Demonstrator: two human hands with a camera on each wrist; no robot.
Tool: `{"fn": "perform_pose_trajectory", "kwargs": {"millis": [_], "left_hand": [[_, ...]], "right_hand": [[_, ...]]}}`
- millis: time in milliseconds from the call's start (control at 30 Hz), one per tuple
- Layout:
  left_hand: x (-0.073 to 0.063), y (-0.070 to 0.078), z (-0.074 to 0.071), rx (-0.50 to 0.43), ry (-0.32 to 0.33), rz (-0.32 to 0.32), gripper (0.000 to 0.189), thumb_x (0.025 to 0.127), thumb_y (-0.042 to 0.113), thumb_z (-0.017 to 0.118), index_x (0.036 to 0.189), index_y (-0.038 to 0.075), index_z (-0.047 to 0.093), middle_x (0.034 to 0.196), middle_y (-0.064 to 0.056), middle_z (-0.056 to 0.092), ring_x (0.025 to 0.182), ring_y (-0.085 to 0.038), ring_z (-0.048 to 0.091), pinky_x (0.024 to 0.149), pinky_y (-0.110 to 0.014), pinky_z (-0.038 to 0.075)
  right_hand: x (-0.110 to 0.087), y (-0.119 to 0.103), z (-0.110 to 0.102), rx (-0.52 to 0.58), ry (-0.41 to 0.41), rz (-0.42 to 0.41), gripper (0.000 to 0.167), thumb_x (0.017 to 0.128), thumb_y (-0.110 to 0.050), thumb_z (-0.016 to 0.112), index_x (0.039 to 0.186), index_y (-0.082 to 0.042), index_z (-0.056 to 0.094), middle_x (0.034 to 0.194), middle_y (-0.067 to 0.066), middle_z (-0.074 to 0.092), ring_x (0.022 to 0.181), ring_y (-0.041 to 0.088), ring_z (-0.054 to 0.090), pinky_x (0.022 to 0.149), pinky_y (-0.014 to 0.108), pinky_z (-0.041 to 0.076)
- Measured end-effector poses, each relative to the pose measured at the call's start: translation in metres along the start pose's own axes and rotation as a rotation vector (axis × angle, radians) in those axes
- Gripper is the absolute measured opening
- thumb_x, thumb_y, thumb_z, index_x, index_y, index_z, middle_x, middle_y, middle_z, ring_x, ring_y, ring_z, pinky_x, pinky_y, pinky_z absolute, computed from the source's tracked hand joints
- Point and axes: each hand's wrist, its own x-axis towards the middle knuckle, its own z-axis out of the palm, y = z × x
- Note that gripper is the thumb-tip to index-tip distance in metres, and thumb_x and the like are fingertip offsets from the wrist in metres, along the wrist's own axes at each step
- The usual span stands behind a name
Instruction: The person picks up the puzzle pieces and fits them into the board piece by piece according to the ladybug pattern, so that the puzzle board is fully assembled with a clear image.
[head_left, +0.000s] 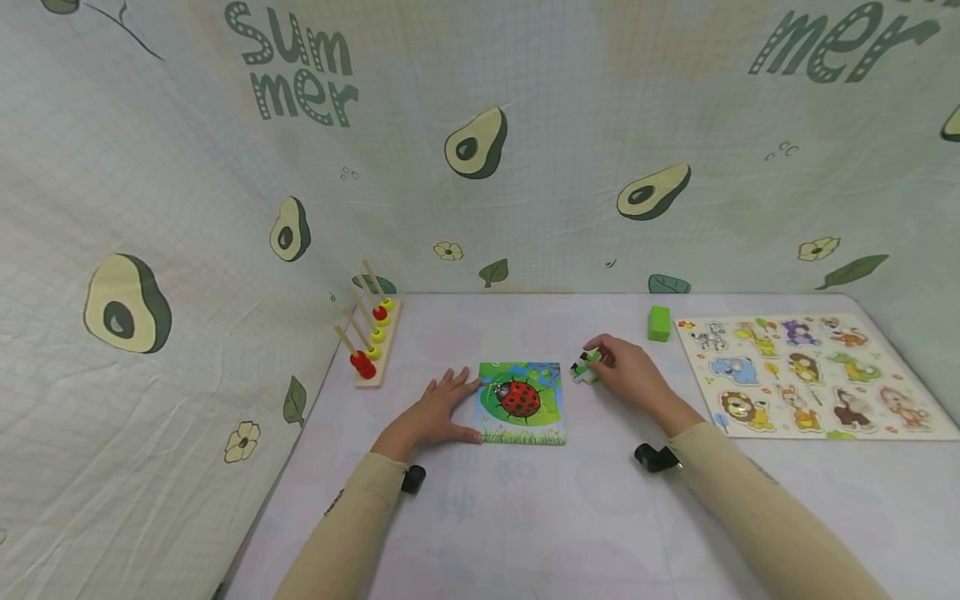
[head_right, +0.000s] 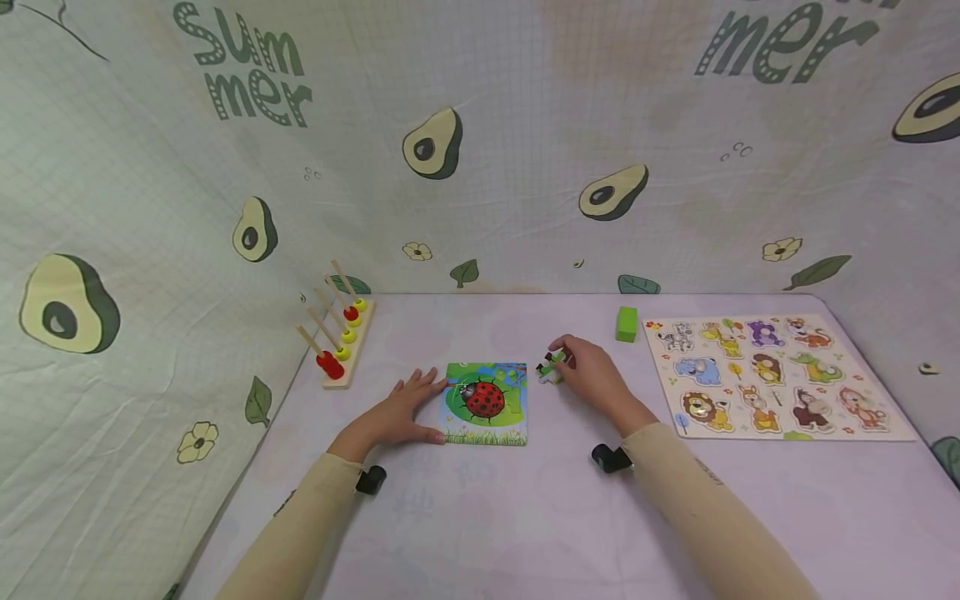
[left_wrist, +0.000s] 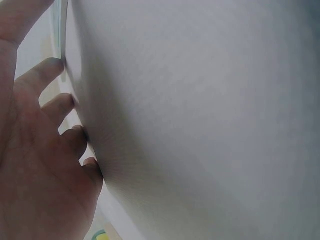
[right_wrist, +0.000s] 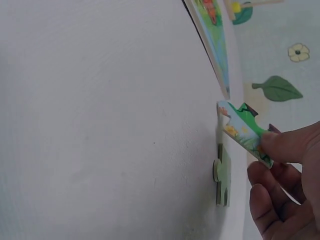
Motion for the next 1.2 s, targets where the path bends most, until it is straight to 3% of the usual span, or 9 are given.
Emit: {"fn": "perform_pose_trajectory", "kwargs": {"millis": [267, 533, 967, 1200], "left_hand": [[0.000, 0.000, 0.000, 0.002, 0.001, 0.003, 0.103, 0.077, 0.057, 0.084, 0.161, 0.024, 0.034, 0.170, -0.004, 0.014, 0.157, -0.029, 0.000, 0.126, -0.049, 0.000], [0.000, 0.000, 0.001, 0.010, 0.003, 0.001, 0.103, 0.077, 0.056, 0.084, 0.161, 0.025, 0.034, 0.170, -0.004, 0.014, 0.157, -0.029, 0.000, 0.126, -0.049, 0.000], [0.001, -0.002, 0.001, 0.016, -0.001, 0.005, 0.103, 0.077, 0.056, 0.083, 0.161, 0.025, 0.032, 0.170, -0.003, 0.013, 0.157, -0.028, -0.001, 0.126, -0.049, 0.000], [0.001, -0.001, 0.001, 0.014, -0.001, 0.007, 0.103, 0.078, 0.056, 0.083, 0.161, 0.025, 0.032, 0.170, -0.004, 0.013, 0.157, -0.028, -0.001, 0.126, -0.049, 0.000]], "right_hand": [[-0.009, 0.005, -0.005, -0.015, -0.015, -0.063, 0.027, 0.096, -0.007, 0.067, 0.123, -0.008, 0.069, 0.107, 0.008, 0.073, 0.087, 0.020, 0.065, 0.075, 0.038, 0.053], [-0.016, 0.008, -0.006, -0.004, 0.011, -0.078, 0.027, 0.096, -0.006, 0.065, 0.123, -0.009, 0.068, 0.103, 0.007, 0.073, 0.083, 0.019, 0.061, 0.073, 0.037, 0.050], [-0.024, 0.005, -0.004, 0.099, 0.004, -0.009, 0.025, 0.096, -0.010, 0.070, 0.120, -0.012, 0.067, 0.105, 0.007, 0.072, 0.087, 0.019, 0.064, 0.072, 0.033, 0.052], [-0.028, 0.001, -0.001, 0.132, -0.015, -0.021, 0.025, 0.094, -0.009, 0.072, 0.119, -0.011, 0.069, 0.104, 0.006, 0.073, 0.086, 0.017, 0.065, 0.074, 0.033, 0.053]]}}
